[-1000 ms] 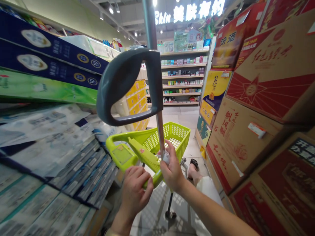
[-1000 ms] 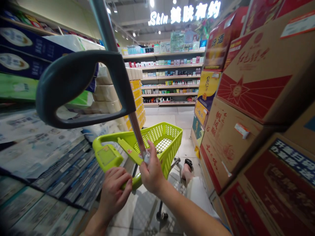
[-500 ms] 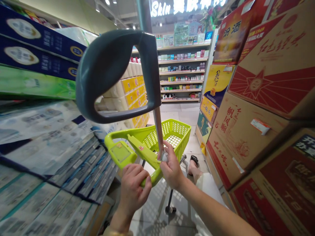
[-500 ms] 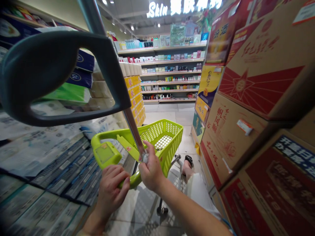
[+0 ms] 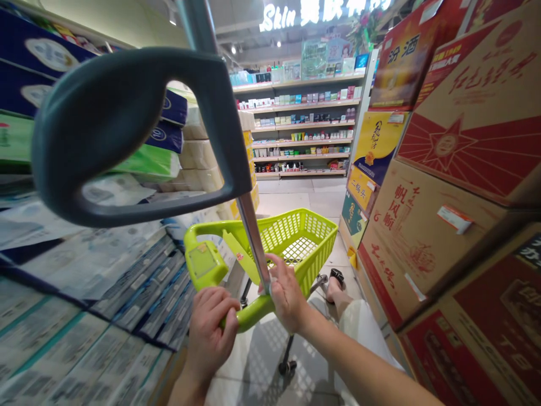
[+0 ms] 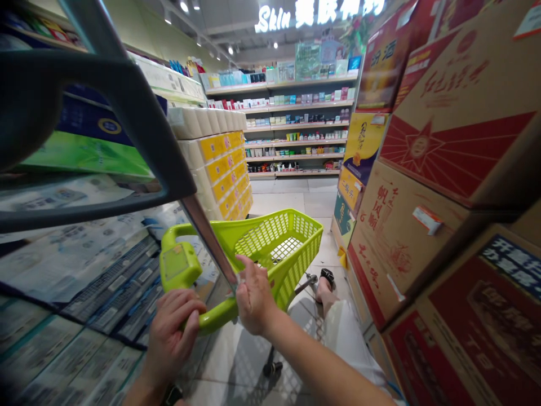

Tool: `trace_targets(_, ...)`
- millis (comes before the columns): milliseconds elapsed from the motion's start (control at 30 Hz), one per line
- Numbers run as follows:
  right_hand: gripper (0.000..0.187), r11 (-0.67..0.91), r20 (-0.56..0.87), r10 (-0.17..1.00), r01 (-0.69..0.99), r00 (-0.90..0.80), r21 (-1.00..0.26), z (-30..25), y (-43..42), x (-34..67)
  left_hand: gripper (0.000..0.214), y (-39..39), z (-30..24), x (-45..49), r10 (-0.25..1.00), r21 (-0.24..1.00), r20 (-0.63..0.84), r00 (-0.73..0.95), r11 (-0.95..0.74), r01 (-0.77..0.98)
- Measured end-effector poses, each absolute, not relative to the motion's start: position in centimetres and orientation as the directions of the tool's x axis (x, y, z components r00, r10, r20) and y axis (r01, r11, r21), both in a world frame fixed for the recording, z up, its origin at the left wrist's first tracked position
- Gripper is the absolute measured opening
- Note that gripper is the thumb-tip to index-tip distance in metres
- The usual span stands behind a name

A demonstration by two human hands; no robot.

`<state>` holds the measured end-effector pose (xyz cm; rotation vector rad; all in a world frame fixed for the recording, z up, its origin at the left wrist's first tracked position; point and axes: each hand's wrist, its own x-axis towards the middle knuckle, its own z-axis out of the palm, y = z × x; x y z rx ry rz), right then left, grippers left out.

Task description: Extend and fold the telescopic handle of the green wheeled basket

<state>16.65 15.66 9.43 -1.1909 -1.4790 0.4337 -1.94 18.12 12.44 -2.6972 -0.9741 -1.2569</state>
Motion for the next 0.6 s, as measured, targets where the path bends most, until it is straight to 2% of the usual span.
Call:
trace_targets(167, 0.061, 0.379, 0.470, 0.877, 0.457, 0.101, -0.805, 9.2, 16.5, 16.0, 0.019, 17.3, 12.1, -2.4, 0.521, 0.222, 0.773, 0.362, -0.757, 0.615)
trace_targets(267, 0.064, 0.395, 0.438, 0.895, 0.302, 0.087, -0.867, 9.9, 17.0, 15.1, 0.024, 16.6, 12.1, -1.7, 0.544, 0.201, 0.753, 0.371, -0.727, 0.657)
trace_targets(367, 0.063, 0.458, 0.465, 0.885, 0.134, 0.025, -0.879, 10.2, 17.5, 14.0, 0.030, 16.3, 12.3, -1.1, 0.595, 0.143, 0.689, 0.414, -0.671, 0.727)
trace_targets(467, 0.062, 0.468, 0.469, 0.883, 0.069, 0.003, -0.881, 9.7, 17.9, 13.5, 0.030, 16.1, 12.8, -0.9, 0.656, 0.107, 0.616, 0.437, -0.619, 0.778)
trace_targets(600, 0.063, 0.437, 0.438, 0.899, -0.045, -0.017, -0.899, 9.1, 17.8, 13.6, 0.031, 15.9, 13.6, -0.3, 0.727, 0.127, 0.542, 0.422, -0.567, 0.814)
